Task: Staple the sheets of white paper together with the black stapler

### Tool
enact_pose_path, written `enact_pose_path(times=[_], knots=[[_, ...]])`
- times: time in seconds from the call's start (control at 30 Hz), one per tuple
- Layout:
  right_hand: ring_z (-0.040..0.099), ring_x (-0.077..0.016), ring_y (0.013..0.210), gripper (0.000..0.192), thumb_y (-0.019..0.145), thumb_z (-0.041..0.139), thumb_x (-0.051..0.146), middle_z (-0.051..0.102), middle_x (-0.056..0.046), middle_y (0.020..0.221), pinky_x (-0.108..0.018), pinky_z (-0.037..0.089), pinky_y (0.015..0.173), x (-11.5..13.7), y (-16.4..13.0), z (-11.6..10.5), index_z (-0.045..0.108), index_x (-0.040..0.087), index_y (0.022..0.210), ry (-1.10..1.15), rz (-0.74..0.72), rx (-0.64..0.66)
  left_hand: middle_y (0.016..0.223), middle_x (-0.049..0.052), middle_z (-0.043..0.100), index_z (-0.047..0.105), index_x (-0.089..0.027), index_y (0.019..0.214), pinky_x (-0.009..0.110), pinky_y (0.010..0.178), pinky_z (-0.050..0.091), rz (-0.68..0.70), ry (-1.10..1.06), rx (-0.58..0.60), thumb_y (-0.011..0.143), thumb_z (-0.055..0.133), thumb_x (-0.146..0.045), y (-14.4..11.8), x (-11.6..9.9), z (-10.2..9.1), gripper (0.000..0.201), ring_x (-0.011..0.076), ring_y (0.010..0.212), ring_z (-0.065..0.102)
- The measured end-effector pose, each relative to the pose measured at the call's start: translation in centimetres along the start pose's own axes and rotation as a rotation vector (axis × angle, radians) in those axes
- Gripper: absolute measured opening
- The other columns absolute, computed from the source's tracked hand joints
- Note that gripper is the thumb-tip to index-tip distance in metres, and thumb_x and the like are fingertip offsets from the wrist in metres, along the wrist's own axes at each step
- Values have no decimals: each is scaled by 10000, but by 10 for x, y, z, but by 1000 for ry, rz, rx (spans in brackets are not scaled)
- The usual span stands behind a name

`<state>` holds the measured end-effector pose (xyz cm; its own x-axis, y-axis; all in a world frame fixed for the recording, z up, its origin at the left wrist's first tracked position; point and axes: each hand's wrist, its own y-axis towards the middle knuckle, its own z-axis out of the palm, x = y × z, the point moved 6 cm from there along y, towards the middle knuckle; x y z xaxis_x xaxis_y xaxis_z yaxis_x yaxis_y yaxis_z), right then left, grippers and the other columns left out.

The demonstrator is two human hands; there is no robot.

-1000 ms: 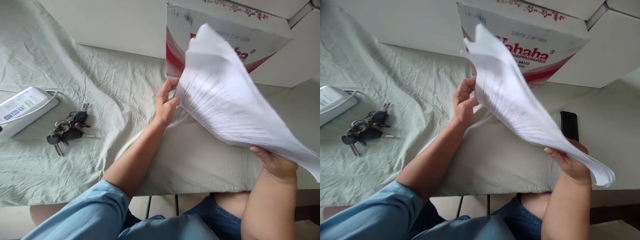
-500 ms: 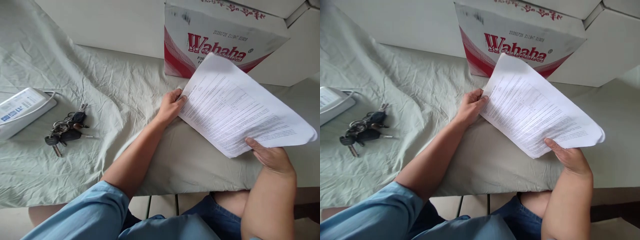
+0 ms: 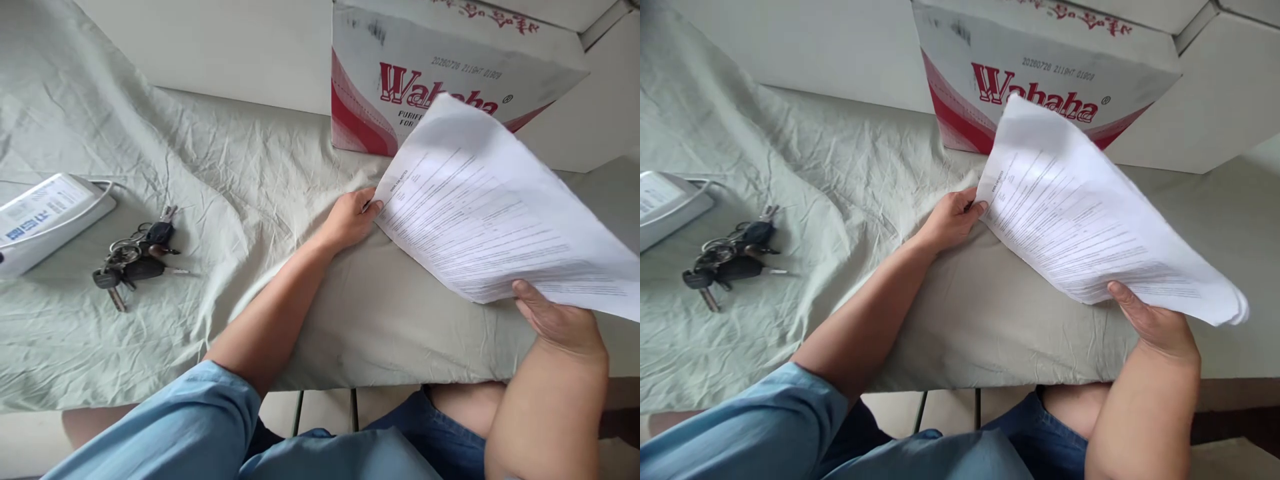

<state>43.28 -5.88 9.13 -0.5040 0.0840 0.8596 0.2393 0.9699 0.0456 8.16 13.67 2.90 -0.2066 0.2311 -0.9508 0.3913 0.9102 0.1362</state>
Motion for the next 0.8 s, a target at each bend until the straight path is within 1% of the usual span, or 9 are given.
enact_pose_path(times=[0.07, 0.17, 0.23, 0.33, 0.43, 0.53, 0.6, 0.67, 0.8], knots=[[434, -333, 1852, 740, 835, 1022, 512, 635, -14, 1850, -505, 351, 1513, -4, 0, 2, 800, 437, 1537, 53, 39, -15, 746, -19, 439, 465, -249, 774, 369, 722, 389, 1, -77, -35, 1085, 661, -264, -1, -2, -3, 368, 162, 704, 409], [494, -354, 1816, 813, 726, 1099, 483, 701, -34, 1784, -523, 358, 1502, -19, -4, -4, 826, 430, 1490, 80, 153, 15, 783, -12, 496, 611, -253, 873, 360, 680, 416, -68, -259, -19, 1121, 672, -385, -4, -4, -3, 287, 162, 694, 448], [562, -400, 1766, 801, 686, 1121, 515, 747, -58, 1730, -557, 401, 1481, -31, -9, -20, 853, 427, 1436, 93, 252, -8, 792, -5, 561, 689, -247, 943, 353, 652, 432, -139, -342, 45, 1103, 719, -449, -7, -4, 0, 259, 161, 683, 484], [714, -507, 1599, 691, 759, 1046, 687, 844, -168, 1556, -645, 600, 1322, -45, -14, -49, 894, 406, 1372, 166, 404, -123, 805, 23, 651, 725, -227, 929, 340, 645, 462, -198, -368, 140, 1051, 783, -477, -11, -8, 3, 284, 164, 701, 546], [822, -564, 1398, 731, 759, 992, 797, 903, -240, 1339, -711, 689, 1149, -46, -10, -57, 907, 396, 1365, 210, 441, -113, 792, 27, 679, 758, -207, 952, 318, 618, 447, -244, -344, 276, 1036, 768, -453, -15, -13, 8, 259, 151, 676, 549], [900, -482, 1205, 689, 747, 1035, 740, 933, -176, 1181, -644, 732, 1076, -40, -4, -35, 908, 401, 1333, 184, 460, -12, 786, 7, 684, 775, -195, 945, 304, 642, 447, -215, -245, 418, 1031, 723, -423, -17, -19, 14, 249, 139, 682, 555], [914, -414, 1151, 688, 763, 1041, 726, 940, -110, 1134, -602, 742, 1097, -34, 0, -6, 891, 377, 1337, 173, 483, 87, 796, 1, 699, 778, -193, 906, 302, 682, 465, -172, -155, 482, 1022, 693, -399, -17, -21, 17, 251, 145, 725, 582], [911, -372, 1151, 612, 771, 1043, 734, 939, -66, 1120, -571, 743, 1115, -26, 5, 24, 890, 342, 1216, 197, 472, 133, 810, -1, 723, 789, -196, 886, 300, 712, 482, -145, -83, 525, 1016, 667, -371, -17, -22, 20, 250, 155, 766, 613], [898, -349, 1099, 563, 777, 1009, 821, 926, -38, 1022, -543, 740, 1114, -17, 15, 56, 860, 308, 955, 178, 434, 78, 839, -8, 765, 823, -204, 987, 292, 686, 496, -196, -32, 472, 988, 688, -301, -16, -20, 21, 166, 148, 722, 647]])
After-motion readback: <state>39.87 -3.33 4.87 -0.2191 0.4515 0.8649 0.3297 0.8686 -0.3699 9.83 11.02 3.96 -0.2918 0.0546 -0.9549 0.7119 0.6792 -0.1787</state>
